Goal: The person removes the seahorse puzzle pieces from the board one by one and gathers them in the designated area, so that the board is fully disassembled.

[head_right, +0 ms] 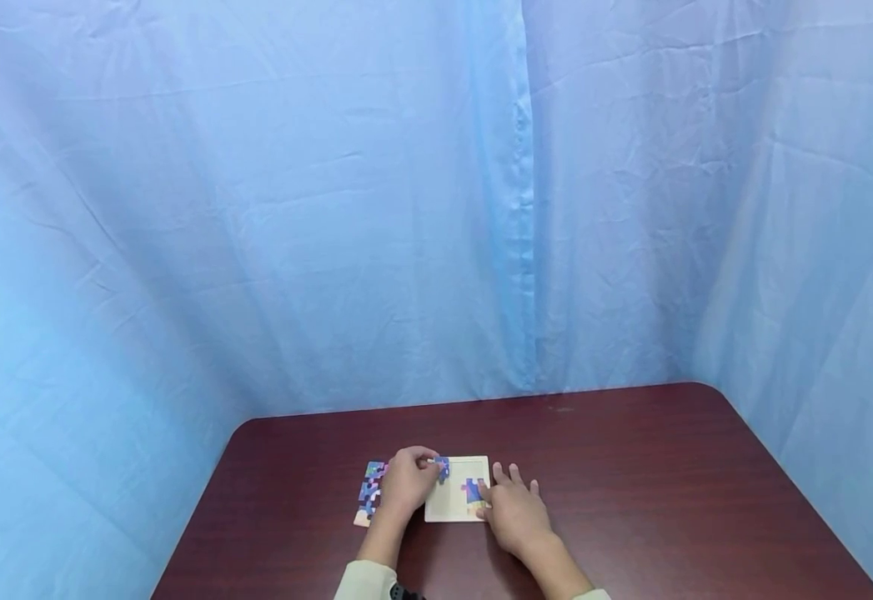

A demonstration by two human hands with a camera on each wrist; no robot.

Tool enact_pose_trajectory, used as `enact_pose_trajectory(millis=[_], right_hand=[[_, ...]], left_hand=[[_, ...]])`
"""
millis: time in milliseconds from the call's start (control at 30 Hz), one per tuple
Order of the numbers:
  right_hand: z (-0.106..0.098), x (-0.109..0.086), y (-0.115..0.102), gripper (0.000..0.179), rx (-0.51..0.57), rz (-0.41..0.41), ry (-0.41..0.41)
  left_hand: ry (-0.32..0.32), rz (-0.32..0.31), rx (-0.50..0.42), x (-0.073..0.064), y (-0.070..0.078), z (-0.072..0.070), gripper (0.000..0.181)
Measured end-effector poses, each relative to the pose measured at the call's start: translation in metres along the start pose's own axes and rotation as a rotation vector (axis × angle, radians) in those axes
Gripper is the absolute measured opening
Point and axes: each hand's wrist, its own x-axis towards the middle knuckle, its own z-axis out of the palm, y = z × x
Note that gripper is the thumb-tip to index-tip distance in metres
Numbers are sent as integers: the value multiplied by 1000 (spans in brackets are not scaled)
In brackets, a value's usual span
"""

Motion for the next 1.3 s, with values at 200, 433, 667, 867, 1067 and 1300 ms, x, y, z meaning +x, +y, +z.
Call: enact_pose_trajectory(millis=[200, 433, 667, 867, 1067, 1300], right_hand=[[0, 0, 0, 42, 7, -5, 0], [2, 0, 2, 43, 21, -2, 2], [1, -1, 1, 43, 17, -3, 1], [-2, -3, -2, 42, 20, -6, -3], [-2, -3, -2, 43, 23, 4, -14], [-1, -2, -1, 43, 18, 7, -18]], left_hand=[[-5, -44, 7, 7, -7, -13, 12], [24, -41, 49, 14, -12, -25, 12], [56, -36, 181, 14, -15, -27, 11], [75, -39, 259, 15, -17, -25, 13], [61, -40, 268, 17, -17, -26, 16], [108, -19, 280, 17, -16, -26, 11]])
